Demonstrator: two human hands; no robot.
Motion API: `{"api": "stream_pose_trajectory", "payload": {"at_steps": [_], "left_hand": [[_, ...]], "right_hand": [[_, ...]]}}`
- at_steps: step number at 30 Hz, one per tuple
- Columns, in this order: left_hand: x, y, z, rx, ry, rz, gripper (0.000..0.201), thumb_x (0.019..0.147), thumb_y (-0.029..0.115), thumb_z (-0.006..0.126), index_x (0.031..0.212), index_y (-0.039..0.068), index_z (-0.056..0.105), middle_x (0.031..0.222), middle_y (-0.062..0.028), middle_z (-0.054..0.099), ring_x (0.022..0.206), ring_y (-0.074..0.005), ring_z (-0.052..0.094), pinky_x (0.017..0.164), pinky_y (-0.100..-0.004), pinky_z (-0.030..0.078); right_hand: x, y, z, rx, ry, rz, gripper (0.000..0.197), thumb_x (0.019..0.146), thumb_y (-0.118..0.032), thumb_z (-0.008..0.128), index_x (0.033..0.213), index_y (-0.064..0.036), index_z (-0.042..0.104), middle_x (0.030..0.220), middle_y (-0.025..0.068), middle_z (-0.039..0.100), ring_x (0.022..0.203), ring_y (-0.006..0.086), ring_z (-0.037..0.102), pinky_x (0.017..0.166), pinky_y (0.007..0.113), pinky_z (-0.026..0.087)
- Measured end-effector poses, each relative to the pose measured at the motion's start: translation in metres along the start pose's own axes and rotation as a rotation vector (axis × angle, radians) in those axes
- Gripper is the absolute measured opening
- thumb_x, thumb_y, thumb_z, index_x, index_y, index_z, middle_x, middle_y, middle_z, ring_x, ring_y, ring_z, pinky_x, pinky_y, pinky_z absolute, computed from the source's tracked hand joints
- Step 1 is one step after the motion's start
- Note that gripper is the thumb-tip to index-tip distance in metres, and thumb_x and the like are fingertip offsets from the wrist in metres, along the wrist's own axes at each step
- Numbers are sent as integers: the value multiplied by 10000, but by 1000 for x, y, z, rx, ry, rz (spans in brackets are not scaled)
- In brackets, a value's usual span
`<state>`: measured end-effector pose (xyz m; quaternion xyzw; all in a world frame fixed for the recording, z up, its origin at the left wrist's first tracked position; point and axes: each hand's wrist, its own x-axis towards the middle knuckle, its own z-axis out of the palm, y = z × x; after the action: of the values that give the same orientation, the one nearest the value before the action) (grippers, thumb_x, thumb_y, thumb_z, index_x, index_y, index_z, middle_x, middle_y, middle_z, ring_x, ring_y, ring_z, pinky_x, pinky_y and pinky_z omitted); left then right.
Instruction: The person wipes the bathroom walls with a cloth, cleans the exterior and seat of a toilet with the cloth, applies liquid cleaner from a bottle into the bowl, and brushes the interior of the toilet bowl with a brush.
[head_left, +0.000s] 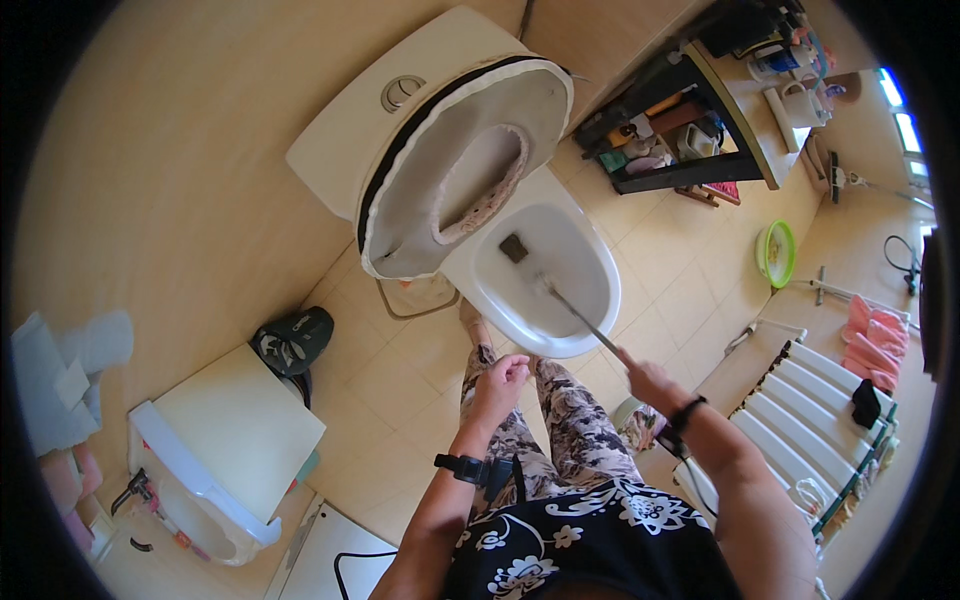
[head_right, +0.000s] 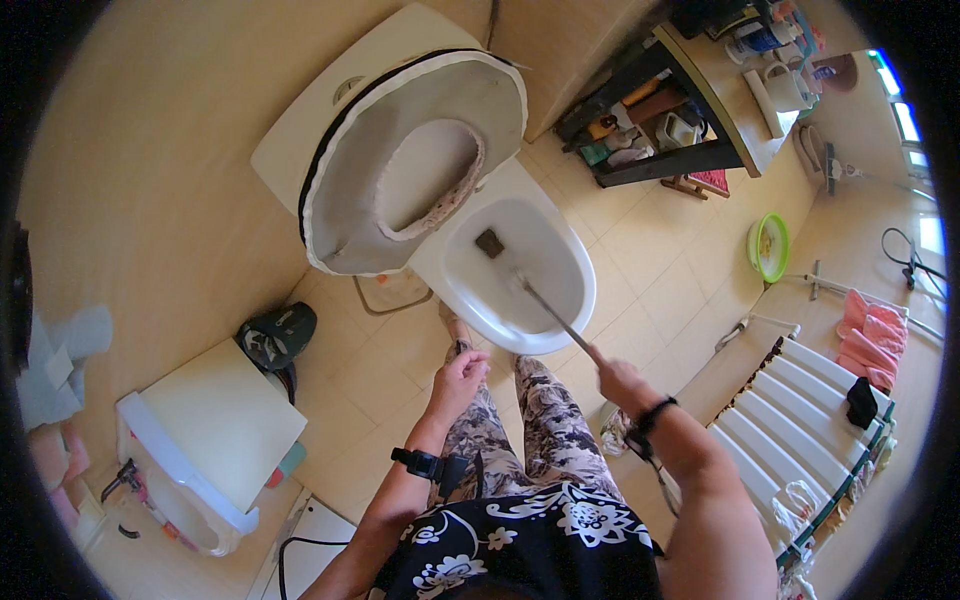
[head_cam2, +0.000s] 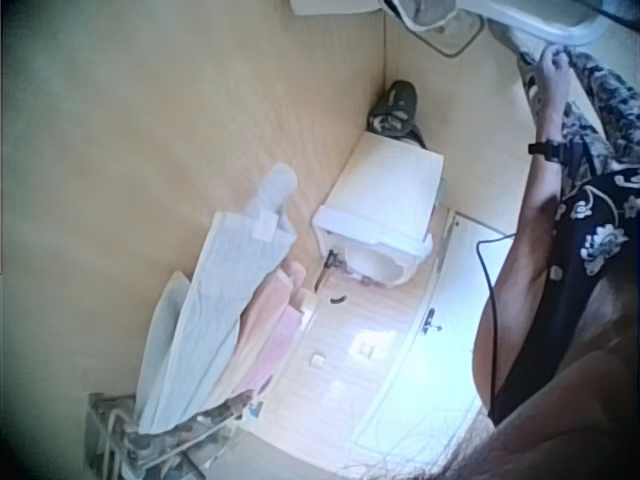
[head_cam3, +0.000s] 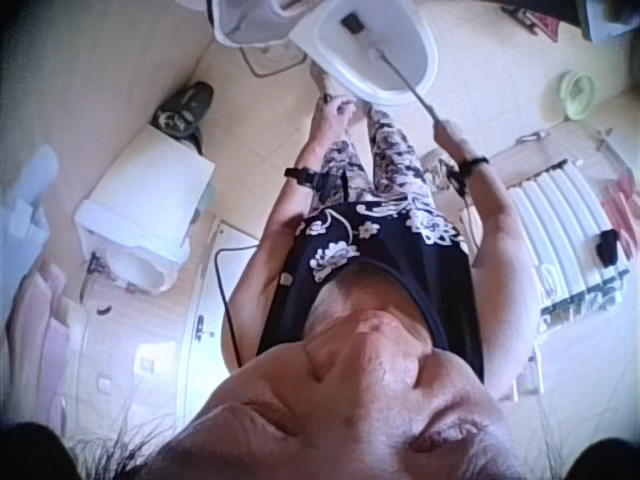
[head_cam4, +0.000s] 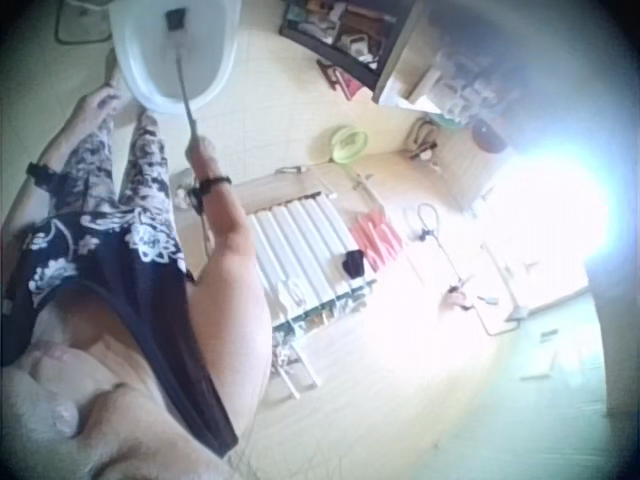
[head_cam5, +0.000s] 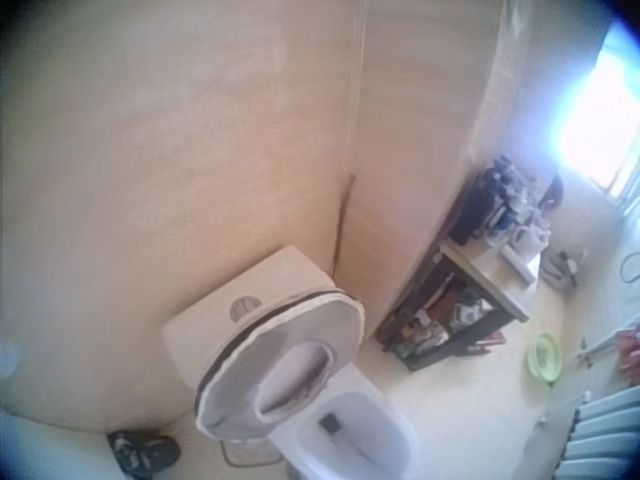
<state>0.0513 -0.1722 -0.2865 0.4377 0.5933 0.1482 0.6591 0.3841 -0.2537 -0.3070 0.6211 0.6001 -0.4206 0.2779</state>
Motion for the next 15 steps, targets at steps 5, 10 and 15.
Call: {"api": "stream_pose_trajectory", "payload": {"at_steps": [5, 10, 15], "left_hand": [[-3, -16, -9, -33, 22, 4, 216, 911, 184, 630, 1076, 51, 670, 878, -123, 715, 786, -195, 689, 723, -303, 544], [6, 9, -8, 79, -28, 95, 217, 912, 188, 626, 1075, 51, 669, 894, -144, 709, 780, -222, 688, 713, -315, 545], [9, 9, -34, 81, -3, 39, 215, 913, 168, 625, 1079, 40, 669, 882, -112, 710, 786, -176, 679, 729, -296, 541]], "right_hand": [[-26, -21, -27, -4, -102, 77, 677, 877, -80, 434, 1521, -151, 237, 747, 202, 646, 693, 381, 651, 618, 497, 505], [106, -83, -78, 160, 138, 21, 486, 896, -81, 414, 1379, -28, 419, 845, 244, 665, 772, 417, 656, 681, 525, 516], [52, -92, -60, 121, 45, 3, 508, 900, -100, 417, 1406, -56, 393, 863, 228, 674, 807, 422, 666, 668, 510, 522]]}}
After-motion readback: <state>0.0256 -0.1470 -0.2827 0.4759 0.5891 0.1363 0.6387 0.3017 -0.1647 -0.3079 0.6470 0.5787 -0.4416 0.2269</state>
